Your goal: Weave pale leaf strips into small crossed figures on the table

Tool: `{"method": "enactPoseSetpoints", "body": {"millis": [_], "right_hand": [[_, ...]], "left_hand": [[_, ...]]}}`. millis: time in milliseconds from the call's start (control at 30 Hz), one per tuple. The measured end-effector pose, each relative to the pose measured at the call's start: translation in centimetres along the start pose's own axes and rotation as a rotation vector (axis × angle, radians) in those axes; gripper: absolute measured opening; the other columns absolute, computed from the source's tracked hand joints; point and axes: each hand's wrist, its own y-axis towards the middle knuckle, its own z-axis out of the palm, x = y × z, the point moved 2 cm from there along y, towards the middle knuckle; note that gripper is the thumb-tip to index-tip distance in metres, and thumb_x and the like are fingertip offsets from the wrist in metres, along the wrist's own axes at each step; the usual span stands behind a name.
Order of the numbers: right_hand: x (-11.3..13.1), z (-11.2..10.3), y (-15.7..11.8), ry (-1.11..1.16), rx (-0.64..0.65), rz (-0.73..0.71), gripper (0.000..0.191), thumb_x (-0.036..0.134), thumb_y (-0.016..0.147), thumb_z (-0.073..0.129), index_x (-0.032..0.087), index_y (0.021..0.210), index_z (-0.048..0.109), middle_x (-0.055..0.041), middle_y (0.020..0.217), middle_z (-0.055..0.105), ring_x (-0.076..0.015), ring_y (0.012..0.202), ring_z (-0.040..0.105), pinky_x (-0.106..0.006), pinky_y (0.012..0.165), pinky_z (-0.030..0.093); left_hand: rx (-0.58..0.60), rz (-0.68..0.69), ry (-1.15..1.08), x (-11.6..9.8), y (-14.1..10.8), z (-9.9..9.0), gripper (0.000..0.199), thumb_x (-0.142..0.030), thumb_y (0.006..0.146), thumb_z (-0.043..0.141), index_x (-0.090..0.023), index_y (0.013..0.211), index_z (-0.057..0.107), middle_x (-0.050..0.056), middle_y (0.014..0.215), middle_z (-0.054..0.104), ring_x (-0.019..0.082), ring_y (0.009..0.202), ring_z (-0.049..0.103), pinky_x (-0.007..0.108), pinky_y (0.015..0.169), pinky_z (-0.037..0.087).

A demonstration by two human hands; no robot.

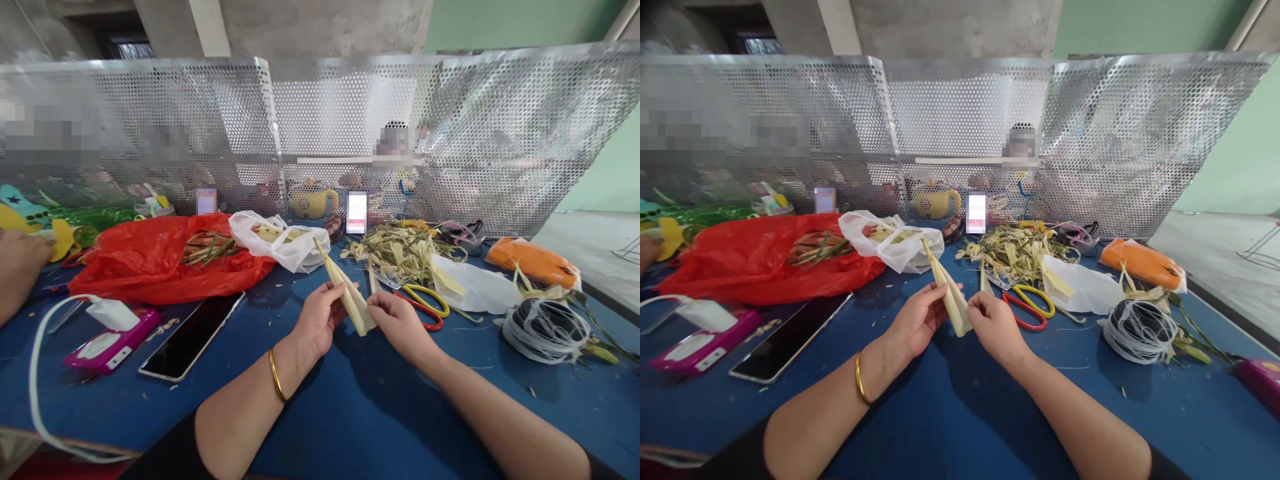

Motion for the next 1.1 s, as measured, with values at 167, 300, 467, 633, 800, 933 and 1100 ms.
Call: {"method": "enactPoseSetpoints", "body": {"millis": [167, 300, 467, 633, 800, 933, 1100], "right_hand": [[0.2, 0.1, -0.1, 0.039, -0.006, -0.005, 0.015, 0.031, 0.078, 0.048, 0.021, 0.066, 0.05, 0.0039, 0.057, 0.048, -0.0131, 0.054, 0.045, -0.025, 0.051, 0.033], [0.9, -0.1, -0.5, -0.154, -0.03, -0.113, 0.013, 0.028, 0.08, 0.048, 0.022, 0.068, 0.048, 0.0042, 0.056, 0.049, -0.013, 0.053, 0.044, -0.025, 0.051, 0.03], [0.3, -1.5, 0.3, -0.085, -0.244, -0.056, 0.014, 0.028, 0.08, 0.045, 0.022, 0.067, 0.047, 0.0037, 0.056, 0.046, -0.0137, 0.054, 0.045, -0.025, 0.05, 0.033], [-0.9, -2.6, 1.4, 0.301, -0.351, 0.104, 0.013, 0.035, 0.08, 0.051, 0.023, 0.076, 0.049, 0.0035, 0.067, 0.053, -0.014, 0.054, 0.058, -0.027, 0.053, 0.047], [-1.2, -4.4, 2.1, 0.389, -0.469, 0.098, 0.015, 0.036, 0.077, 0.057, 0.024, 0.08, 0.049, 0.0032, 0.07, 0.054, -0.0149, 0.05, 0.061, -0.029, 0.051, 0.051], [-1.1, -6.0, 2.3, 0.339, -0.566, 0.076, 0.014, 0.035, 0.077, 0.057, 0.024, 0.081, 0.049, 0.0017, 0.073, 0.055, -0.0151, 0.048, 0.06, -0.031, 0.051, 0.051], [-0.7, -7.6, 2.2, 0.23, -0.618, 0.015, 0.015, 0.037, 0.079, 0.054, 0.023, 0.083, 0.05, -0.0015, 0.078, 0.06, -0.0164, 0.049, 0.061, -0.031, 0.053, 0.051]], "left_hand": [[0.042, -0.042, 0.022, 0.2, -0.1, 0.2, 0.017, -0.028, 0.075, 0.07, -0.013, 0.082, 0.067, 0.006, 0.078, 0.069, 0.013, 0.064, 0.063, 0.024, 0.059, 0.052], [0.01, 0.022, 0.206, 0.3, -0.3, 0.3, 0.03, -0.018, 0.058, 0.08, -0.014, 0.085, 0.066, 0.003, 0.074, 0.068, 0.015, 0.064, 0.063, 0.026, 0.058, 0.051], [0.001, 0.067, 0.265, 0.4, -0.2, 0.2, 0.026, -0.012, 0.06, 0.07, -0.013, 0.085, 0.067, 0.008, 0.085, 0.072, 0.02, 0.071, 0.066, 0.03, 0.061, 0.052], [0.01, 0.08, 0.298, -0.1, -0.5, 0.4, 0.03, -0.01, 0.063, 0.061, -0.014, 0.092, 0.065, 0.009, 0.085, 0.073, 0.022, 0.072, 0.068, 0.03, 0.061, 0.052], [-0.026, 0.236, 0.464, -1.6, -0.5, 0.3, 0.028, -0.008, 0.062, 0.054, -0.016, 0.088, 0.062, 0.005, 0.075, 0.071, 0.019, 0.065, 0.066, 0.029, 0.062, 0.051], [-0.154, 0.363, 0.647, -3.2, 0.1, -0.6, 0.023, -0.013, 0.064, 0.053, -0.019, 0.085, 0.062, 0.004, 0.072, 0.07, 0.018, 0.063, 0.065, 0.025, 0.056, 0.047], [-0.299, 0.458, 0.797, -5.2, 0.4, -2.9, 0.026, -0.022, 0.07, 0.054, -0.021, 0.093, 0.064, 0.002, 0.071, 0.069, 0.017, 0.06, 0.062, 0.022, 0.053, 0.042]]}}
